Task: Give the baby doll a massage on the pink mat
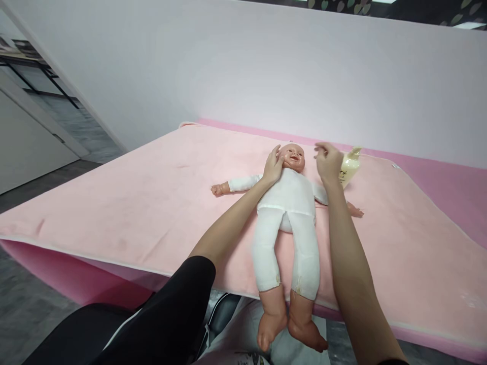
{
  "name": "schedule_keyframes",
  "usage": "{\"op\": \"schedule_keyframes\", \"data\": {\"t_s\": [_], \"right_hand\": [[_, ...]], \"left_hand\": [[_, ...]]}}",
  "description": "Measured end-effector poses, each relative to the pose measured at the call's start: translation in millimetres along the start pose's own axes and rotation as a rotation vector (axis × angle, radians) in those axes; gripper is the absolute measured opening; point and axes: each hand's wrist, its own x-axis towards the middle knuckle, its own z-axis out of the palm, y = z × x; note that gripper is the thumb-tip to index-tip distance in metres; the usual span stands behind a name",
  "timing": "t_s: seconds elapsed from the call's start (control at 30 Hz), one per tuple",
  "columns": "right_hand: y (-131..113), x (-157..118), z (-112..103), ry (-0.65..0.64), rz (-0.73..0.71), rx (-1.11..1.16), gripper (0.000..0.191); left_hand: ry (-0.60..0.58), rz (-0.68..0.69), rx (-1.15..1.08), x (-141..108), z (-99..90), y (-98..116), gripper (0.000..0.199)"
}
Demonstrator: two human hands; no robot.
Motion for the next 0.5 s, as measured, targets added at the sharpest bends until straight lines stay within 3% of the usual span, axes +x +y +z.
{"op": "schedule_keyframes", "data": {"t_s": [0.13,0.23,0.37,0.5], "right_hand": [[7.4,25.7,-41.2,0.285,-0.112,0.071,0.041],[24.2,36.3,-75.3,0.39,-0.112,0.121,0.043],[39.7,36.9,-100.7,0.396,-0.086,0.169,0.041],[37.3,28.8,-96.7,0.37,-0.014,0.114,0.035]], "left_hand": [[-0.058,0.152,0.056,-2.9,7.3,28.9,0.047],[-0.216,0.189,-0.022,-12.5,25.5,55.2,0.049],[-0.508,0.035,-0.324,-19.1,64.9,79.3,0.043],[-0.62,-0.103,-0.466,5.1,103.2,81.0,0.055]]}}
